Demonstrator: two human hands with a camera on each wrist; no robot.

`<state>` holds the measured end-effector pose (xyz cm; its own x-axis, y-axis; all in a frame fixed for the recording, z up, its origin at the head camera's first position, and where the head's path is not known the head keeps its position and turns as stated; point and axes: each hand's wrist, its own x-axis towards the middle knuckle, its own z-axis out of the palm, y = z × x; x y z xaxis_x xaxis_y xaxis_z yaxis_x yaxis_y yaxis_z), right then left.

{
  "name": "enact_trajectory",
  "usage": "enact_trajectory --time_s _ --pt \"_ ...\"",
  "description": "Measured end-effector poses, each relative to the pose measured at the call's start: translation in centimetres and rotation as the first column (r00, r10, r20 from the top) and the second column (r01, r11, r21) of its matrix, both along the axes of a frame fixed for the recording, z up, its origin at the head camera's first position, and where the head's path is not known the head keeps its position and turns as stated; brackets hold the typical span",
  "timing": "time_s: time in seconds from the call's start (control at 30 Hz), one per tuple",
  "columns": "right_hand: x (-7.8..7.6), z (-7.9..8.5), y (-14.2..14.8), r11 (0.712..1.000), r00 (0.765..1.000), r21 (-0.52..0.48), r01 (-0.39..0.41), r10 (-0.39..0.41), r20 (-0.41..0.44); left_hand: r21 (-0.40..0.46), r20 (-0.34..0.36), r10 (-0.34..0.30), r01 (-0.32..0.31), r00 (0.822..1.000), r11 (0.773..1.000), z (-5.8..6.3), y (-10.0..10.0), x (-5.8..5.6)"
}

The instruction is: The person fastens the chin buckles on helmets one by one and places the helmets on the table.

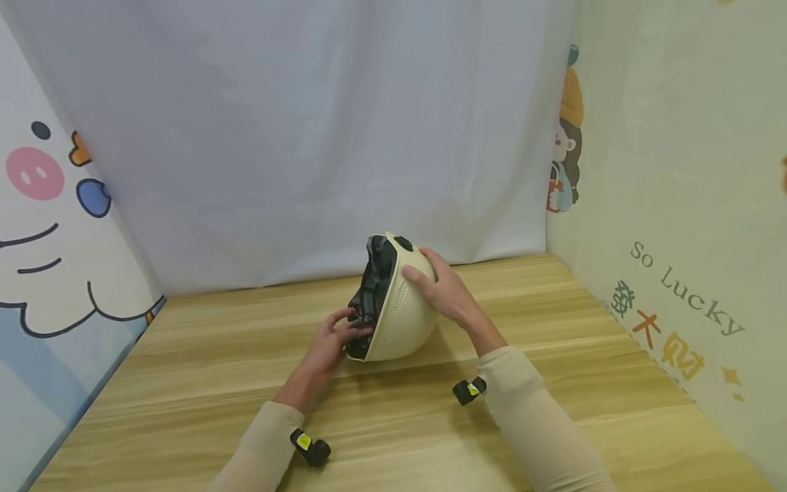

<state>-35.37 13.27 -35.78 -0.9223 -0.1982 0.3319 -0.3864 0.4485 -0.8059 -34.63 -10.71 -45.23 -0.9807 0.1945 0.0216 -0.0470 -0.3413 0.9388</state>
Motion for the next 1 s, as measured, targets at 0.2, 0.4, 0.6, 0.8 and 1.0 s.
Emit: enact_trajectory --time_s 0.2,0.4,0.6,0.8,1.0 --pt "-0.14 0.0 0.22 1.0 1.0 -0.008 0.001 -0.001 0.002 0.092 0.049 0.019 -0.023 0.999 0.996 0.18 0.13 -0.09" --pt "0.09 0.03 0.34 1.0 1.0 -0.003 -0.005 0.005 0.026 0.059 0.068 0.033 -0.037 0.997 0.998 -0.12 0.01 -0.12" --pt "0.38 0.55 0.63 1.0 0.999 -0.004 0.009 -0.009 0.034 -0.013 0.085 0.127 -0.126 0.988 0.992 -0.14 -0.01 -0.29" --pt "0.49 0.85 0.76 1.0 0.999 -0.007 0.017 -0.017 0.037 0.037 0.088 0.128 -0.131 0.988 0.991 0.12 0.0 -0.17" --pt "0.54 0.75 0.83 1.0 0.998 -0.007 0.002 -0.001 0.067 0.068 0.084 0.11 -0.115 0.99 0.991 0.19 0.03 0.14"
